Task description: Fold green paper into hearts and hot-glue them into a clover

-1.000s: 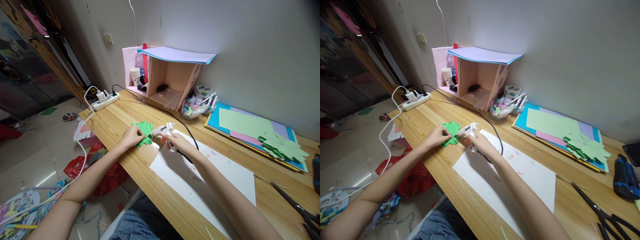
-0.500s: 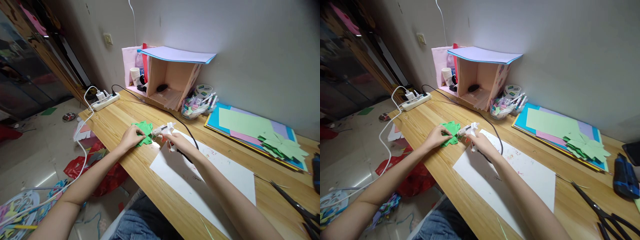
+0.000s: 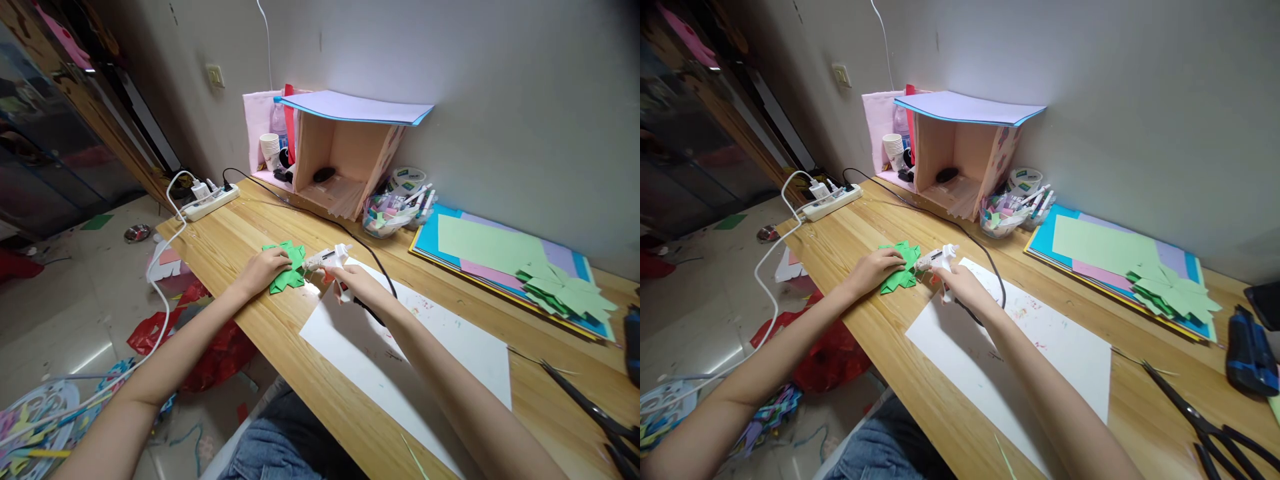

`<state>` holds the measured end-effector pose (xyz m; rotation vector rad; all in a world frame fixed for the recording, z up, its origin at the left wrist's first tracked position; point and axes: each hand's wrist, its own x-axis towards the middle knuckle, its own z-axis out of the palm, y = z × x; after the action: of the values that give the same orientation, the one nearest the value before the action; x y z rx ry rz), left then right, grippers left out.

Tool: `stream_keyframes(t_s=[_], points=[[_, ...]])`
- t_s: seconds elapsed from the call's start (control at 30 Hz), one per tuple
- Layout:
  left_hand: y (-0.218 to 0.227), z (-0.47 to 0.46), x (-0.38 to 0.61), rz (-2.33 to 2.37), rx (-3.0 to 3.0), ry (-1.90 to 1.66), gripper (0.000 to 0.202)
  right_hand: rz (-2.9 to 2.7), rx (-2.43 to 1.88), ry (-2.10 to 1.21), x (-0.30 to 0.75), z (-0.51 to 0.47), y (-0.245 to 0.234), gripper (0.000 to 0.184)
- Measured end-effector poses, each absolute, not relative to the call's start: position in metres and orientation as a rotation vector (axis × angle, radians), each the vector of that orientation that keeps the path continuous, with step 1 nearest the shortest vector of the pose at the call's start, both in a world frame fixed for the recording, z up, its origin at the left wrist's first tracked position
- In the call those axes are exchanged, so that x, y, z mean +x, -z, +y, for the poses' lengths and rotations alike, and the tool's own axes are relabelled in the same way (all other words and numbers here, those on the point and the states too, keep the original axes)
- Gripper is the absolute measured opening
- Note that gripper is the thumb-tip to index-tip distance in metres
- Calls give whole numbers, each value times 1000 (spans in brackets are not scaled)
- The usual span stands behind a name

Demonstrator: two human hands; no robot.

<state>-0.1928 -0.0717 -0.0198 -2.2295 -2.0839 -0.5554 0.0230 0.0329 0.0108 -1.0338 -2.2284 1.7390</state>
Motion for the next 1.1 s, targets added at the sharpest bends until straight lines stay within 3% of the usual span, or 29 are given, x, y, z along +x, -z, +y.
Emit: stream_keyframes(t_s=[0.17, 0.7, 0.9, 1.1], points=[[22, -70, -198, -1888, -2286, 411, 26, -2229, -1010, -1753, 24, 32, -14, 39], [21, -72, -197, -2141, -2267, 898, 20, -2254, -1016, -1725, 23, 34, -4, 49], [22, -69, -194, -2381, -2172, 1157, 16, -2202, -985, -1782, 23, 31, -10, 42], [27, -63, -192, -2494, -2055, 1182, 15, -2237, -1016, -1762, 25, 34, -12, 43]])
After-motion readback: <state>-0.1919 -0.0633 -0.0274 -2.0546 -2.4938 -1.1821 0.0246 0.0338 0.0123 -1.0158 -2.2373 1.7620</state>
